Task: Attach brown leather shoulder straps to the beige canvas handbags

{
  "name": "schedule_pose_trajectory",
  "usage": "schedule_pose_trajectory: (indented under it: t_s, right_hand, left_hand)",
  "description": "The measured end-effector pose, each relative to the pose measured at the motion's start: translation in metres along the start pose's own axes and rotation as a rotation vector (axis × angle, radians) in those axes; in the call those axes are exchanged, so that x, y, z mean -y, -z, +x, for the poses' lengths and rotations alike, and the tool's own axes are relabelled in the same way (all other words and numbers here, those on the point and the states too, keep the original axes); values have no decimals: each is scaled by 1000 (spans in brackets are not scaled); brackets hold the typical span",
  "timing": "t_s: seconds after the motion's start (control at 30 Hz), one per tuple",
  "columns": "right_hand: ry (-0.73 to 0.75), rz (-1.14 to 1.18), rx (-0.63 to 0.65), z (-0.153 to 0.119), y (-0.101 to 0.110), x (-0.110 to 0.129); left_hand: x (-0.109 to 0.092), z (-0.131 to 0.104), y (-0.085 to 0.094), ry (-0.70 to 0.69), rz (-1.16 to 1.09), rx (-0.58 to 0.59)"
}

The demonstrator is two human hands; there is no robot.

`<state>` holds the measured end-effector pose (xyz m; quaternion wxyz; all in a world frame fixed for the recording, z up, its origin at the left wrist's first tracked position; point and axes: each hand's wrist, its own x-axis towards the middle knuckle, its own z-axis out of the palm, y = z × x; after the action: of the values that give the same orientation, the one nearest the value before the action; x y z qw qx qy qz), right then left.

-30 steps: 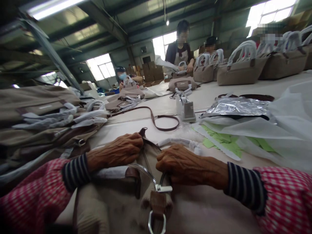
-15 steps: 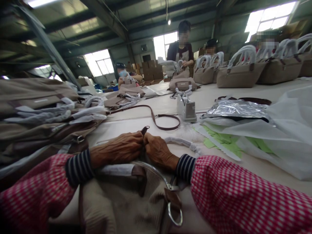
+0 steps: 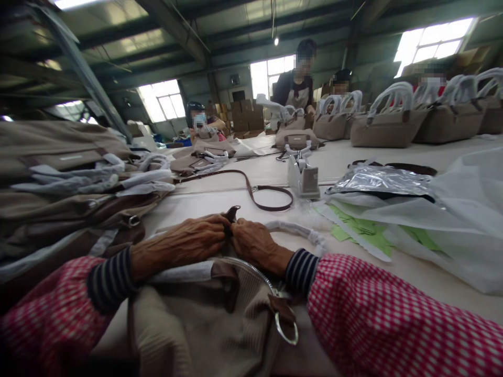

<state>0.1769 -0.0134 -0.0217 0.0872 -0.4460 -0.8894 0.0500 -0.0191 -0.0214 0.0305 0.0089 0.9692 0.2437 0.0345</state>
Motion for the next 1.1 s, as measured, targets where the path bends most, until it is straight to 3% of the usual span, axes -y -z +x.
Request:
schedule_pose_trajectory:
  t_s: [0.23, 0.33, 0.43, 0.57, 0.67, 0.87, 1.1]
  right_hand:
    - [-18, 15, 107, 19, 23, 1]
    - [-49, 34, 88, 20, 20, -1]
    - [-90, 50, 41, 17, 10, -2]
    - [-132, 50, -4, 11, 0, 3]
    - [-163, 42, -16, 8, 0, 5]
    - [-167, 8, 14, 7, 7, 0]
    - [-14, 5, 131, 28, 28, -10]
  left_hand:
    - [1, -5, -8, 42, 272, -16]
    - [-4, -9, -10, 34, 387, -75]
    - [-9, -12, -8, 111, 470, -147]
    - [-3, -7, 4, 301, 360, -21]
    - [16, 7, 12, 274, 237, 94]
    - [47, 28, 9, 148, 72, 7]
    - [45, 23, 2, 188, -50, -63]
